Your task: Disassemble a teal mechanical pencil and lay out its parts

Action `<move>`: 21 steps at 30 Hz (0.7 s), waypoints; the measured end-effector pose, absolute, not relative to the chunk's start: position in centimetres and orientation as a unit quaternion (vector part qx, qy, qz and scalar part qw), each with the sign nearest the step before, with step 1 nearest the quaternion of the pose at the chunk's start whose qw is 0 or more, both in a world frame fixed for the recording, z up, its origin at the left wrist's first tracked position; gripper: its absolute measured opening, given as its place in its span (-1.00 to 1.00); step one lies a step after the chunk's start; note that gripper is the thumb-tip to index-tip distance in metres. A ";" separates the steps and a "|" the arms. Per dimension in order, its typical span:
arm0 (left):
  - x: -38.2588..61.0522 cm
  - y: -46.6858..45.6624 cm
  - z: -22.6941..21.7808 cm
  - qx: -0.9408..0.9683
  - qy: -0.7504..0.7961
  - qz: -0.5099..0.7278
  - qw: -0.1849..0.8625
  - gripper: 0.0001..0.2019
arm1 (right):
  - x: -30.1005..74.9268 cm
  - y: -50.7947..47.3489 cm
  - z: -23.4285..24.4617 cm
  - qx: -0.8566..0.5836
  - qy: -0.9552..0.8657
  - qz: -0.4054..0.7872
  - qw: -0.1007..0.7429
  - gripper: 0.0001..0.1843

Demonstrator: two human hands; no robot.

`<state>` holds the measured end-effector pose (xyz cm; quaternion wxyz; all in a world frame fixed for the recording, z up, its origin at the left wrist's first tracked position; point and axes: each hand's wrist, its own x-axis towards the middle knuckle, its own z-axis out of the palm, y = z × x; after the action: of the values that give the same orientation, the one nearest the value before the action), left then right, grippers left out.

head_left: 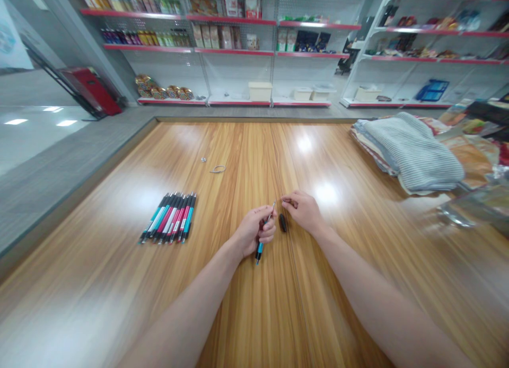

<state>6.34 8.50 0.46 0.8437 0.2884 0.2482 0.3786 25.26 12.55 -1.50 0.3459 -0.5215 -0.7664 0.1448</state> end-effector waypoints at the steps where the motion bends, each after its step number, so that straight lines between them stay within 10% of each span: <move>1: 6.3 8.5 0.4 0.289 0.246 0.378 0.844 -0.80 | 25.3 12.5 -1.5 -0.522 -0.766 0.144 0.346 -0.83; 21: 6.2 8.5 0.3 0.291 0.243 0.376 0.846 -0.81 | 25.3 12.8 -1.6 -0.525 -0.757 0.142 0.362 -0.84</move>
<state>6.20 8.55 0.28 0.8455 0.2913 0.2430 0.3758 25.30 12.76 -1.64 0.3623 -0.5248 -0.7571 0.1417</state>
